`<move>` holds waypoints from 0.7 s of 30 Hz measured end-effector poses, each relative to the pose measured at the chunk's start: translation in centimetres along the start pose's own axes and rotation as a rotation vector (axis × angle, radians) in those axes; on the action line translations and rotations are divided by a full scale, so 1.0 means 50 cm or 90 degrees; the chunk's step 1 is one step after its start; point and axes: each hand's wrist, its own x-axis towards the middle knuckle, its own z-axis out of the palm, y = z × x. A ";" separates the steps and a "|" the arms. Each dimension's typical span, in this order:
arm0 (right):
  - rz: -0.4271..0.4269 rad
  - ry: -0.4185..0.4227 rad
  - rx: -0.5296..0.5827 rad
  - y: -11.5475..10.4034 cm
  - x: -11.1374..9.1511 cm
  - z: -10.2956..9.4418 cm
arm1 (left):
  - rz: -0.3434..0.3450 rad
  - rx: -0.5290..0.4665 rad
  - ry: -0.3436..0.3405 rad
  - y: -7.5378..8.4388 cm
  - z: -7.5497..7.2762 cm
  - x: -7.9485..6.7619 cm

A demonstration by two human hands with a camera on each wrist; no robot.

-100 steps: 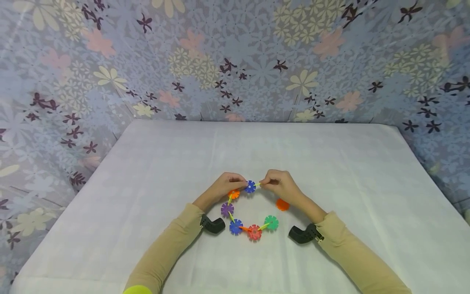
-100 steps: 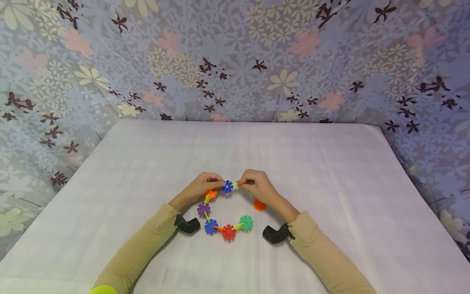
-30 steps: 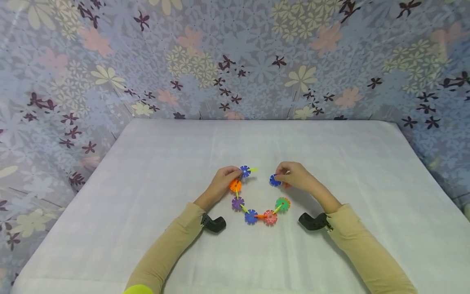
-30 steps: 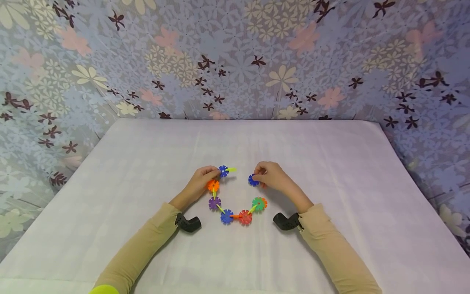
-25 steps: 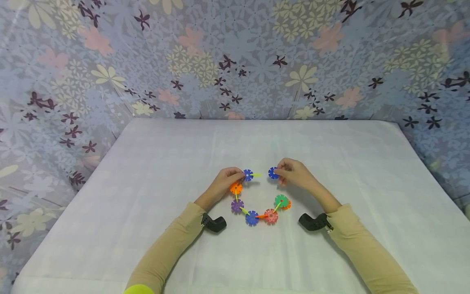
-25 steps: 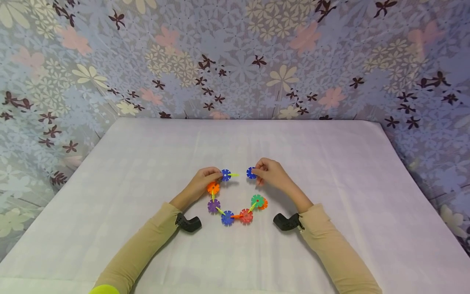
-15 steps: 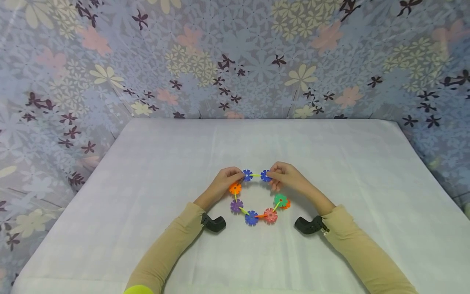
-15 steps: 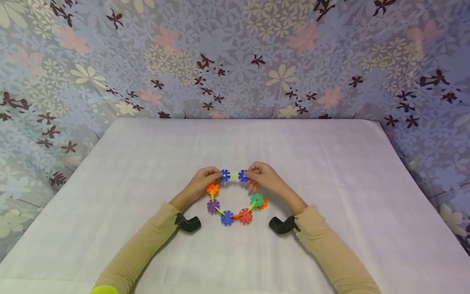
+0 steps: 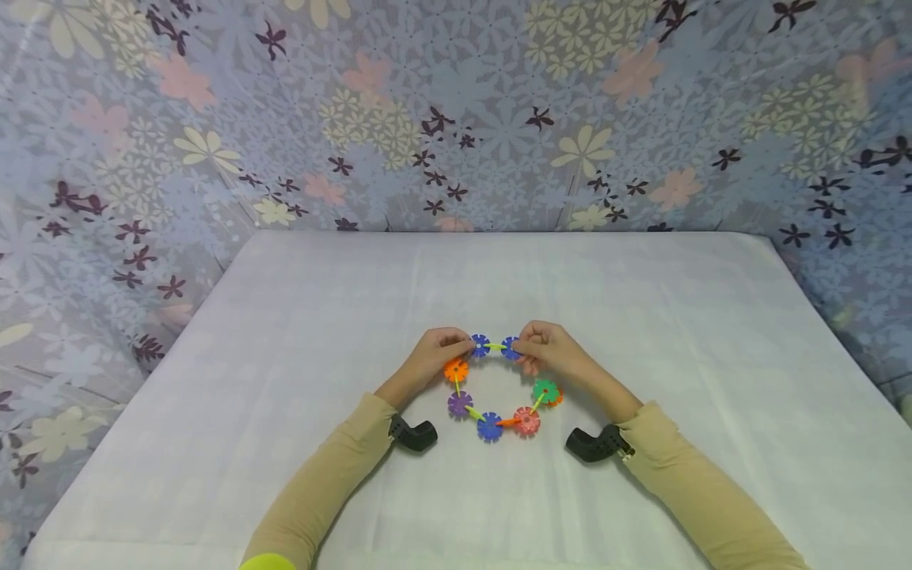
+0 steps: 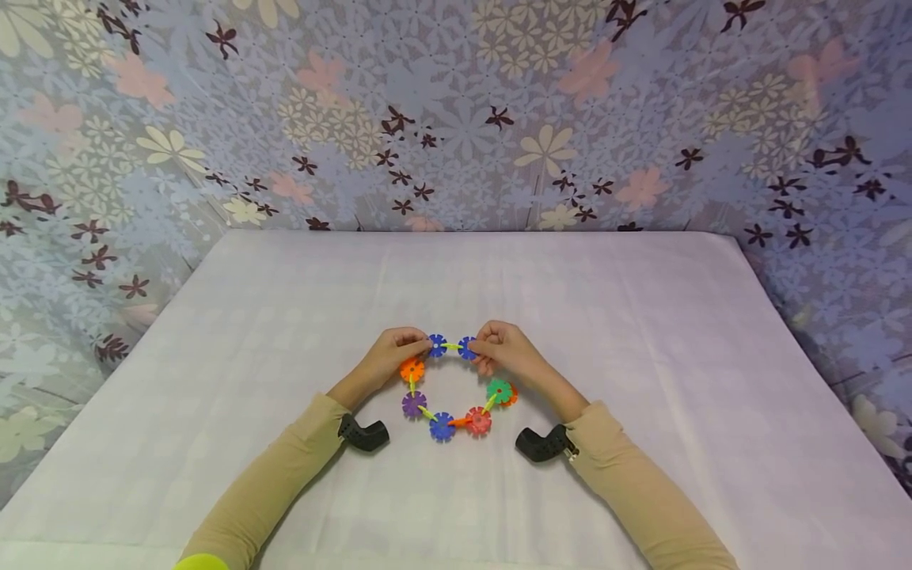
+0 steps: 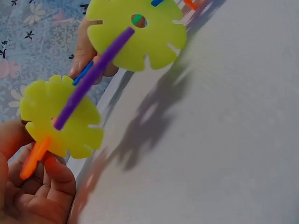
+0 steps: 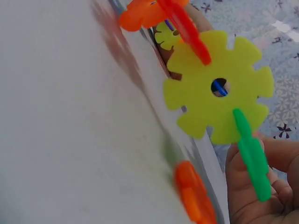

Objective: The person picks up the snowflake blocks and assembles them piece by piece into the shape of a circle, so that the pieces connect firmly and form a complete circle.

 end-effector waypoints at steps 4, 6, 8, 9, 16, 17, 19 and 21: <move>-0.002 0.007 0.018 0.006 0.000 0.005 | -0.003 0.005 -0.008 0.001 -0.001 0.000; -0.001 0.013 0.019 0.007 0.000 0.007 | -0.006 -0.006 -0.010 0.001 -0.001 -0.001; -0.002 0.016 0.010 0.007 0.000 0.009 | -0.013 -0.029 -0.013 0.002 -0.001 -0.001; 0.001 0.018 0.009 0.006 0.000 0.010 | -0.017 -0.043 -0.016 0.002 -0.001 -0.002; 0.009 0.022 -0.002 -0.001 0.010 0.026 | -0.024 -0.079 -0.059 0.019 -0.003 -0.015; 0.005 0.021 0.002 0.000 0.010 0.028 | -0.027 -0.073 -0.069 0.019 -0.004 -0.015; -0.004 0.016 0.007 -0.002 0.009 0.033 | -0.035 -0.051 -0.086 0.020 -0.004 -0.015; -0.012 0.007 0.013 -0.005 0.006 0.038 | -0.032 -0.025 -0.099 0.014 -0.005 -0.011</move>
